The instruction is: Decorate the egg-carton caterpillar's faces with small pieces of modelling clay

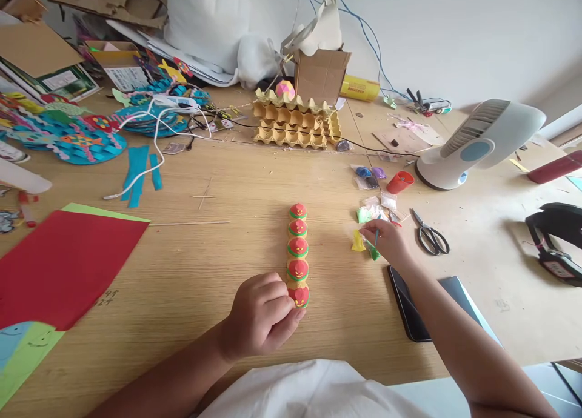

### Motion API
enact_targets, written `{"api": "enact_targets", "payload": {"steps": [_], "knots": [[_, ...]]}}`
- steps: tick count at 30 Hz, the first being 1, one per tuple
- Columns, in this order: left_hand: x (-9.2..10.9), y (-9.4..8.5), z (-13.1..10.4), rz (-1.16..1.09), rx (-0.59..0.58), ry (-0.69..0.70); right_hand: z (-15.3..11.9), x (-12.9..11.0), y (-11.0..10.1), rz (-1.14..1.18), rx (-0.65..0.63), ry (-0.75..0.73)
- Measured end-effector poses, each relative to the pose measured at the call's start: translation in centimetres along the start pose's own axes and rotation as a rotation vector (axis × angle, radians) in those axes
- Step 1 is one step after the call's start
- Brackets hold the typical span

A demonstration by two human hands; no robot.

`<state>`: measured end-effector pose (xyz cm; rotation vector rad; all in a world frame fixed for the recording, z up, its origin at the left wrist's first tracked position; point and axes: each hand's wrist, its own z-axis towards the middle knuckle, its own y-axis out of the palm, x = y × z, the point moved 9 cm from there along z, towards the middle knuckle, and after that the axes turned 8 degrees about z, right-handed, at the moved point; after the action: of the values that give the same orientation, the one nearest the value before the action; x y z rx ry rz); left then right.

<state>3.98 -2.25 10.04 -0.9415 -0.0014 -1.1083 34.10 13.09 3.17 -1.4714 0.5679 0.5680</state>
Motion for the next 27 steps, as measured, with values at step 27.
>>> {"api": "enact_targets", "payload": {"steps": [27], "knots": [[-0.5, 0.3, 0.0, -0.002, -0.010, -0.020, 7.9, 9.9, -4.5, -0.346, 0.016, 0.187]]}}
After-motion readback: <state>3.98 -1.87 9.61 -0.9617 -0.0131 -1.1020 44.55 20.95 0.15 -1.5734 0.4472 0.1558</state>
